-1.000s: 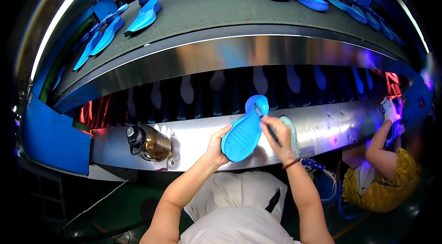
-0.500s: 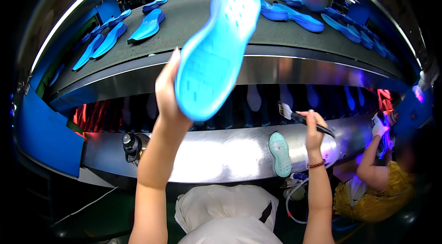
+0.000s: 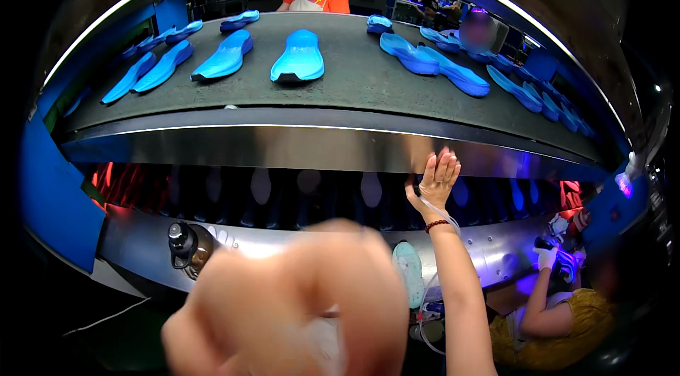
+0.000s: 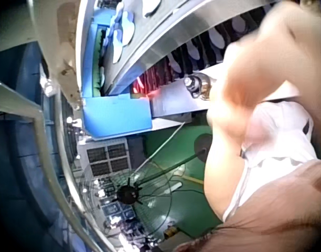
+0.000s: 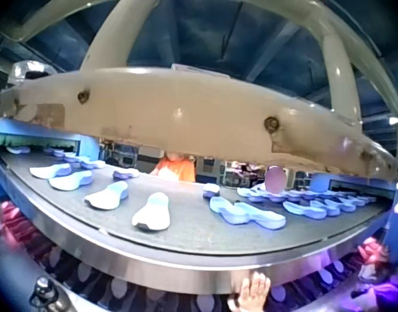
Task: The person picks up blue shoe soles from a conveyor belt and applies a liquid adhesive to the bottom surface using a brush.
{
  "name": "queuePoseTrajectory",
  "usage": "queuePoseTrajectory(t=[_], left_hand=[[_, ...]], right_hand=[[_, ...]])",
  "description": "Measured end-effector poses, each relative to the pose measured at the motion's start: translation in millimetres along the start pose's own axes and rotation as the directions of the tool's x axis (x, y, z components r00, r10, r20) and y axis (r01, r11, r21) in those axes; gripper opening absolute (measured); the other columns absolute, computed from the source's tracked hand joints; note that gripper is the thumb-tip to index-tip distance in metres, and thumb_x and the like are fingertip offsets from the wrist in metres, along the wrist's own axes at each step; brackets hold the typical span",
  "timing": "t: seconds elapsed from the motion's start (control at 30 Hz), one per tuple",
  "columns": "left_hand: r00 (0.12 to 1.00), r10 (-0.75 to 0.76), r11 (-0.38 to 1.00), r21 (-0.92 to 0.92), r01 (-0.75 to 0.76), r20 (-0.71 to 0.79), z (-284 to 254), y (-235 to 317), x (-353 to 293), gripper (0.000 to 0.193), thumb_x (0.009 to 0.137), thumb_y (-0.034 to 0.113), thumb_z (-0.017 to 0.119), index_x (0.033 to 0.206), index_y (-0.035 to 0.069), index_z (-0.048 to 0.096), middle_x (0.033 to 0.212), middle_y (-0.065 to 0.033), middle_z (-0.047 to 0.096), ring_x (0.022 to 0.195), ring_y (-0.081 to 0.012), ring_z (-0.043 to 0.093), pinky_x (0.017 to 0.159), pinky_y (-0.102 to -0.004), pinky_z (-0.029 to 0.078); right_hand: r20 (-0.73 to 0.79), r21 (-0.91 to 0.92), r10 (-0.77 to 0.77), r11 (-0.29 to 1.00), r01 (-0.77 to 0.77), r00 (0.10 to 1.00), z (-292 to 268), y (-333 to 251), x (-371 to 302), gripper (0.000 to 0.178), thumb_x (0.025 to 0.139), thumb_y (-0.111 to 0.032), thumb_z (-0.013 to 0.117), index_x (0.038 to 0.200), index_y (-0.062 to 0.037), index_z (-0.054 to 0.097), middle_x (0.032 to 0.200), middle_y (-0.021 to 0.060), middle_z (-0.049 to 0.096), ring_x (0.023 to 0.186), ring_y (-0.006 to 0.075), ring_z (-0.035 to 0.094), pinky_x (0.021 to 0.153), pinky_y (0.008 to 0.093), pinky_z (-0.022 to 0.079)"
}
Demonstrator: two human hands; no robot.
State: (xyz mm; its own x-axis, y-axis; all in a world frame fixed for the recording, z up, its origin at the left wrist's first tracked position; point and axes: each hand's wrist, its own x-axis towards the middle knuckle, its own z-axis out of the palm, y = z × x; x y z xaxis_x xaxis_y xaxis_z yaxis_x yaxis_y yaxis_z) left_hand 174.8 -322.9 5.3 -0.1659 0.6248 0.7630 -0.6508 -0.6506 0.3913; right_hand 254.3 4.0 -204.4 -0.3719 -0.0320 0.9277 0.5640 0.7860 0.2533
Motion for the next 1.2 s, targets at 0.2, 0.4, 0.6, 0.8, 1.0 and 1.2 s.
queuePoseTrajectory(t=[0.2, 0.4, 0.6, 0.8, 1.0, 1.2], left_hand=[[0.852, 0.203, 0.969, 0.221, -0.106, -0.483, 65.0, -4.6, -21.8, 0.013, 0.079, 0.006, 0.052, 0.067, 0.008, 0.048, 0.055, -0.0013, 0.039, 0.044, -0.0094, 0.035, 0.041, -0.0222, 0.024], [0.8, -0.079, 0.989, -0.051, 0.137, 0.595, -22.9, 16.6, -10.2, 0.01, 0.082, 0.006, 0.047, 0.074, 0.002, 0.051, 0.053, -0.0031, 0.041, 0.04, -0.0092, 0.036, 0.037, -0.024, 0.024], [0.857, -0.088, 0.986, -0.08, 0.148, 0.507, -31.4, -1.5, -15.4, 0.009, 0.078, 0.003, 0.05, 0.073, 0.001, 0.056, 0.059, -0.0088, 0.051, 0.049, -0.0166, 0.047, 0.043, -0.0276, 0.035], [0.999, 0.032, 0.999, -0.028, -0.032, 0.003, 3.3, -35.0, -19.7, 0.014, 0.076, 0.001, 0.051, 0.063, 0.001, 0.057, 0.062, -0.0138, 0.057, 0.053, -0.022, 0.053, 0.048, -0.0312, 0.042], [0.988, 0.101, 0.992, 0.091, -0.091, -0.115, 26.4, -41.5, -21.1, 0.019, 0.074, 0.0, 0.052, 0.056, 0.002, 0.056, 0.063, -0.0184, 0.06, 0.051, -0.026, 0.056, 0.049, -0.0349, 0.046], [0.996, 0.075, 0.994, 0.081, -0.079, 0.057, 6.0, -38.3, -21.2, 0.011, 0.08, 0.014, 0.052, 0.074, 0.006, 0.057, 0.073, -0.0077, 0.058, 0.059, -0.0227, 0.054, 0.05, -0.03, 0.044]], right_hand=[[-0.001, -0.094, -0.043, 0.995, 0.043, 0.999, 8.9, 15.6, -15.1, 0.094, 0.057, -0.018, 0.063, 0.135, -0.0034, 0.012, 0.141, 0.02, 0.01, 0.13, 0.0409, 0.013, 0.104, 0.0519, 0.007], [-0.025, -0.13, -0.057, 0.99, 0.054, 0.998, 18.4, 19.5, -16.3, 0.097, 0.056, -0.017, 0.062, 0.136, -0.0047, 0.009, 0.142, 0.0193, 0.007, 0.131, 0.0408, 0.008, 0.105, 0.0512, 0.004], [-0.036, -0.099, -0.047, 0.994, 0.044, 0.998, 12.8, 20.0, -13.0, 0.095, 0.055, -0.016, 0.063, 0.134, -0.0047, 0.011, 0.141, 0.0194, 0.01, 0.129, 0.0417, 0.013, 0.105, 0.0511, 0.006], [-0.023, -0.141, -0.029, 0.99, 0.025, 0.999, 14.3, 20.9, -16.5, 0.096, 0.055, -0.015, 0.062, 0.135, -0.006, 0.009, 0.141, 0.0191, 0.008, 0.128, 0.0414, 0.016, 0.105, 0.0509, 0.007], [-0.026, -0.132, -0.036, 0.991, 0.032, 0.999, 16.9, 20.5, -16.6, 0.096, 0.055, -0.014, 0.061, 0.136, -0.0054, 0.009, 0.142, 0.0179, 0.007, 0.132, 0.0384, 0.006, 0.106, 0.0484, 0.004], [-0.052, -0.135, -0.041, 0.99, 0.034, 0.998, 20.1, 28.5, -24.4, 0.095, 0.055, -0.014, 0.062, 0.135, -0.0071, 0.012, 0.142, 0.0173, 0.009, 0.132, 0.0376, 0.008, 0.106, 0.0481, 0.005]])
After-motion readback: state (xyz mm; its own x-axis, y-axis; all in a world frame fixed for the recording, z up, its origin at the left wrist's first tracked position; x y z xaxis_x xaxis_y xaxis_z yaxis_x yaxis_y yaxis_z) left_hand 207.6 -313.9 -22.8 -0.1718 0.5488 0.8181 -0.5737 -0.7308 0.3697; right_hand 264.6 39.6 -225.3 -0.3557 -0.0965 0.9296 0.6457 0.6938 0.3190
